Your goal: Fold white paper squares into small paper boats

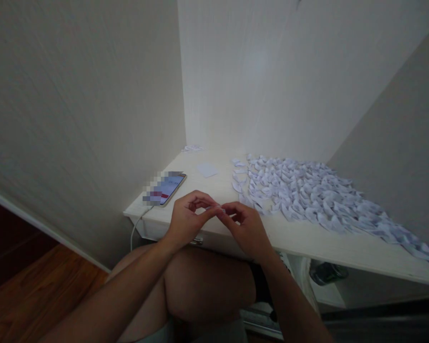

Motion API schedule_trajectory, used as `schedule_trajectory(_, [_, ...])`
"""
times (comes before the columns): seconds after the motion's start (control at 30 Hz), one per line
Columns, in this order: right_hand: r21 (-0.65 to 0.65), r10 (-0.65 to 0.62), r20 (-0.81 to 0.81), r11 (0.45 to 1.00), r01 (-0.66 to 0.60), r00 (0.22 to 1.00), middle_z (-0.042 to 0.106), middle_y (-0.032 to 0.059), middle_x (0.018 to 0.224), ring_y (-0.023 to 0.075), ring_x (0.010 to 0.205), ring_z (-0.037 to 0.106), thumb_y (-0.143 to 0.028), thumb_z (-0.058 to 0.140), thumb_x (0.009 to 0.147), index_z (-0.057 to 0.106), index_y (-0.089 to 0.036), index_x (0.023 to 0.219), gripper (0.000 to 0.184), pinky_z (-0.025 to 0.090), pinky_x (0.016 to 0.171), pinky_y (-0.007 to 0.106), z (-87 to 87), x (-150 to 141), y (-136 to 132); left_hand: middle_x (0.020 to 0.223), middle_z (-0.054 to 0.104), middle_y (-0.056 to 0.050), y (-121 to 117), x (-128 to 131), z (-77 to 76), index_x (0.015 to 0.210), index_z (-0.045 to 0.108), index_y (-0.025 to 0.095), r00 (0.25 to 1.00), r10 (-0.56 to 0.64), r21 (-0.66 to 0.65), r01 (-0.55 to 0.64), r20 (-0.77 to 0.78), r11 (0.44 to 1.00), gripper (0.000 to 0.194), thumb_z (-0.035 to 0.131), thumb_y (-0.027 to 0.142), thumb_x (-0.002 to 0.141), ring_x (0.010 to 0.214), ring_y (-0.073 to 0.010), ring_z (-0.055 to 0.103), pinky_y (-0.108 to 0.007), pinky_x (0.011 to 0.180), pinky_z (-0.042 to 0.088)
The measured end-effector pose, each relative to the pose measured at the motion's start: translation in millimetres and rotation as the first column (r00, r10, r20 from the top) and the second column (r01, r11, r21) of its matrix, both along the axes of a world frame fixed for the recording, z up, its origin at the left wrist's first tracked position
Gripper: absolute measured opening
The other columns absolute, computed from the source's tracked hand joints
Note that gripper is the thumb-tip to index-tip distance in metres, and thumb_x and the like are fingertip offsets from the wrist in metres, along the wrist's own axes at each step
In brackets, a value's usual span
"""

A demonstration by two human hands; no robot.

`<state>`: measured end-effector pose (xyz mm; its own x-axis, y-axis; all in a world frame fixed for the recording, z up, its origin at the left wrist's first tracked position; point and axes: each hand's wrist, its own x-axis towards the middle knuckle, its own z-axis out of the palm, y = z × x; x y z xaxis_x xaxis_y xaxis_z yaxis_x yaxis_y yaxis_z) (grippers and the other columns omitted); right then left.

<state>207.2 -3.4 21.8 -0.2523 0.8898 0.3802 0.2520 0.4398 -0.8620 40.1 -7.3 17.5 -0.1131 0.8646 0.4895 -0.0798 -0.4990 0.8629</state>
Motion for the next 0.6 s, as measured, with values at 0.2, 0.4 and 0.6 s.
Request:
schedule_trajectory(0.2, [0.035,0.002,0.022,0.999,-0.003,1.000,0.079,0.0048,0.084,0.0181,0.073,0.069,-0.040,0.066,0.092,0.079,-0.022,0.088,0.023,0.051,0.067,0.029,-1.5,-4.5,-2.2,0.073,0.075,-0.002,0.0,-0.3,-0.8,0.075,0.074,0.017,0.999,0.045,0.015,-0.045,-0.005,0.999,0.016,0.088,0.017,0.067,0.070,-0.0138,0.071,-0.024,0.071,0.058])
schedule_trajectory(0.4, [-0.067,-0.042,-0.083,0.997,0.036,0.996,0.077,0.0055,0.079,0.0176,0.068,0.067,-0.041,0.068,0.088,0.077,-0.019,0.084,0.025,0.049,0.061,0.028,-3.3,-14.6,-3.8,0.071,0.075,-0.003,1.5,1.5,0.4,0.074,0.073,0.017,0.991,0.079,-0.046,-0.075,0.107,0.996,0.019,0.089,0.016,0.063,0.067,-0.0158,0.072,-0.025,0.066,0.059])
schedule_trajectory(0.6, [-0.113,-0.119,-0.127,0.988,0.104,0.985,0.072,0.0038,0.074,0.0158,0.063,0.062,-0.041,0.070,0.085,0.071,-0.018,0.076,0.025,0.046,0.056,0.026,-5.9,-30.1,-7.5,0.075,0.077,-0.003,5.2,4.7,-3.1,0.079,0.074,0.017,0.957,0.034,-0.114,-0.001,0.288,0.993,0.023,0.090,0.019,0.064,0.070,-0.0147,0.073,-0.024,0.069,0.058])
